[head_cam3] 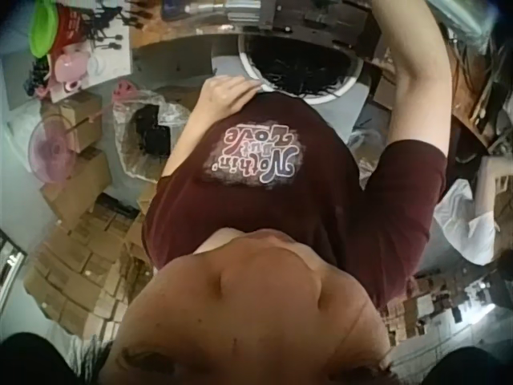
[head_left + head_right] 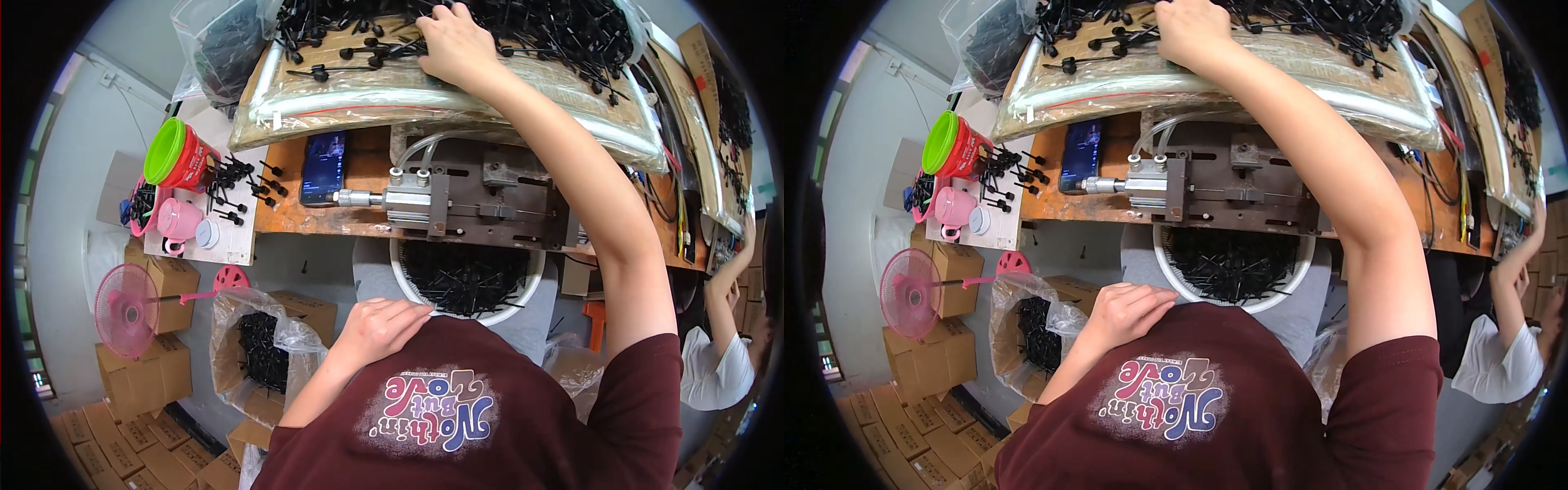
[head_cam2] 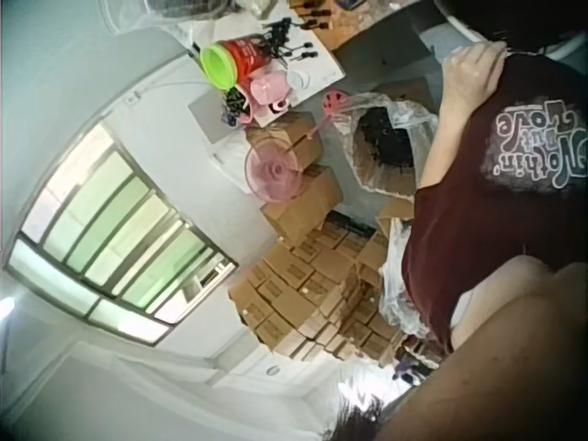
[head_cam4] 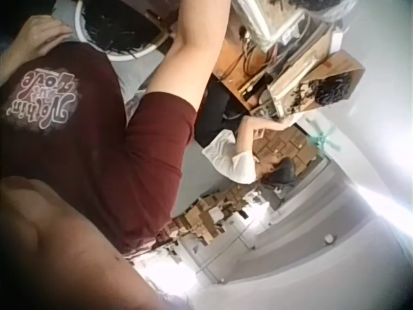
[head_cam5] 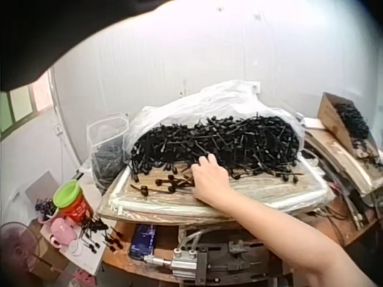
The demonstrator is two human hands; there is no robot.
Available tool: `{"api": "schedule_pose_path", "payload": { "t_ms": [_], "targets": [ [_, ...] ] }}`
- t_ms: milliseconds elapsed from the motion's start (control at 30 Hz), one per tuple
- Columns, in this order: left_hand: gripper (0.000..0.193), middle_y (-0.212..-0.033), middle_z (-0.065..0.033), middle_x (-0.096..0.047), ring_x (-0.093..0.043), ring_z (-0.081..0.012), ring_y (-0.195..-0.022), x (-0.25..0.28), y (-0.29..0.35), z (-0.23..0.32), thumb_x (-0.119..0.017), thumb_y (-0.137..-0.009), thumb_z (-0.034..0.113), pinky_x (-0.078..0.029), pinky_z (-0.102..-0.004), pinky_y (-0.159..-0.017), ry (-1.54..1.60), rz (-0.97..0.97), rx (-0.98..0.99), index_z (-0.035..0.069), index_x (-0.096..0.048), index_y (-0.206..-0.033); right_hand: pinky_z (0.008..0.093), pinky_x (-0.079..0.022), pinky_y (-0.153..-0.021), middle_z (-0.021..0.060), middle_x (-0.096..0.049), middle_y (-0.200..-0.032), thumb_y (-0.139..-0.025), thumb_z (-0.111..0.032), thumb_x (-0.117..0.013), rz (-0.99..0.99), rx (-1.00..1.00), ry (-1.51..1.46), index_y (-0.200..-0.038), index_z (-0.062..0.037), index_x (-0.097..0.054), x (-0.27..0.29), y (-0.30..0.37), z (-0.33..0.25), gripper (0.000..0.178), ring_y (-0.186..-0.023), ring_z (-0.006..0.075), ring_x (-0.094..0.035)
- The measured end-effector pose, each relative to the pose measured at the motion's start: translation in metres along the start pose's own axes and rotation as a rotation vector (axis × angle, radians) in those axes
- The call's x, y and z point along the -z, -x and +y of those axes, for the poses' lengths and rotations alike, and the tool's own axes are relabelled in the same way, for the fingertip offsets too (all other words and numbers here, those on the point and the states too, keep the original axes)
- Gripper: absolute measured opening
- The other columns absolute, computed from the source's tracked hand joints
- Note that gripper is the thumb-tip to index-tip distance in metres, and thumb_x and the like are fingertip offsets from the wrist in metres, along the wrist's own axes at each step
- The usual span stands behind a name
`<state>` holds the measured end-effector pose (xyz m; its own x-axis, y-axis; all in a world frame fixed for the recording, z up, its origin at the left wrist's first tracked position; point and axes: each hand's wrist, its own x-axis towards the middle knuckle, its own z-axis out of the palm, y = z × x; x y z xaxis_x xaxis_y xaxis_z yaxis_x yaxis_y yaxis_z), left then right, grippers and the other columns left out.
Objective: Assembling small black plastic parts using a pneumatic jig.
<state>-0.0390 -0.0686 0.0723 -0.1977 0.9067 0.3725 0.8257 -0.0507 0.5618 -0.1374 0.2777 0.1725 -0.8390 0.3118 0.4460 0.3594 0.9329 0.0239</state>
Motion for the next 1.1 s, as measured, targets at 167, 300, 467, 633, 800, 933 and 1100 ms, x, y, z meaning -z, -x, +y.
{"api": "schedule_pose_path", "payload": {
  "t_ms": [167, 300, 467, 633, 800, 933, 1100],
  "targets": [
    [0.014, -0.081, -0.0019, -0.071, -0.068, -0.0189, -0.067, -0.008, -0.006, 0.002, -0.075, -0.079, 0.009, -0.053, -0.0291, -0.059, 0.076, -0.015, -0.039, 0.009, -0.073, -0.093, 0.0408, -0.051, -0.094, 0.0041, -0.057, -0.114, -0.074, -0.023, -0.074, -0.022, 0.030, -0.007, -0.107, -0.0111, -0.063, 0.017, 0.025, 0.037, 0.037, -0.116, 0.0242, -0.051],
    [0.014, -0.084, -0.0027, -0.072, -0.069, -0.0191, -0.068, -0.008, -0.015, 0.006, -0.075, -0.079, 0.008, -0.054, -0.0290, -0.060, 0.077, -0.045, -0.056, 0.009, -0.073, -0.093, 0.0403, -0.050, -0.095, 0.0044, -0.058, -0.111, -0.074, -0.024, -0.072, -0.100, -0.024, 0.004, -0.107, -0.0116, -0.064, 0.027, 0.042, 0.072, 0.036, -0.115, 0.0234, -0.053],
    [0.017, -0.093, -0.0039, -0.074, -0.070, -0.0186, -0.073, -0.008, -0.029, 0.009, -0.074, -0.079, 0.008, -0.055, -0.0278, -0.062, 0.107, -0.038, -0.090, 0.008, -0.073, -0.096, 0.0411, -0.048, -0.095, 0.0095, -0.063, -0.114, -0.073, -0.025, -0.077, -0.146, 0.050, -0.185, -0.101, -0.0085, -0.069, 0.043, 0.053, 0.111, 0.034, -0.114, 0.0290, -0.056],
    [0.021, -0.101, -0.0044, -0.073, -0.071, -0.0181, -0.076, -0.011, -0.036, 0.013, -0.075, -0.079, 0.009, -0.056, -0.0271, -0.064, 0.114, -0.026, -0.089, 0.008, -0.072, -0.100, 0.0413, -0.046, -0.097, 0.0088, -0.064, -0.116, -0.076, -0.027, -0.078, 0.041, 0.197, -0.188, -0.099, -0.0096, -0.072, 0.055, 0.067, 0.114, 0.029, -0.114, 0.0296, -0.056],
    [0.023, -0.100, -0.0044, -0.073, -0.071, -0.0178, -0.075, -0.013, -0.040, 0.017, -0.075, -0.079, 0.008, -0.056, -0.0272, -0.064, 0.116, -0.022, -0.092, 0.008, -0.072, -0.101, 0.0376, -0.048, -0.094, 0.0068, -0.066, -0.113, -0.079, -0.024, -0.076, -0.054, 0.117, -0.028, -0.094, -0.0077, -0.071, 0.065, 0.067, 0.099, 0.022, -0.111, 0.0254, -0.058],
    [0.025, -0.096, -0.0045, -0.074, -0.071, -0.0172, -0.074, -0.013, -0.041, 0.017, -0.076, -0.078, 0.008, -0.055, -0.0265, -0.061, 0.120, -0.012, -0.095, 0.008, -0.073, -0.103, 0.0347, -0.052, -0.083, 0.0066, -0.070, -0.098, -0.081, -0.022, -0.075, -0.024, 0.097, -0.186, -0.093, -0.0043, -0.068, 0.069, 0.066, 0.107, 0.022, -0.091, 0.0242, -0.065],
    [0.028, -0.095, -0.0048, -0.074, -0.071, -0.0167, -0.073, -0.006, -0.050, 0.020, -0.077, -0.076, 0.007, -0.053, -0.0262, -0.060, 0.110, 0.038, -0.110, 0.008, -0.073, -0.104, 0.0306, -0.053, -0.067, 0.0123, -0.068, -0.081, -0.082, -0.012, -0.075, 0.037, -0.099, -0.351, -0.096, -0.0003, -0.072, 0.107, 0.065, 0.106, 0.019, -0.068, 0.0212, -0.065]
  ]
}}
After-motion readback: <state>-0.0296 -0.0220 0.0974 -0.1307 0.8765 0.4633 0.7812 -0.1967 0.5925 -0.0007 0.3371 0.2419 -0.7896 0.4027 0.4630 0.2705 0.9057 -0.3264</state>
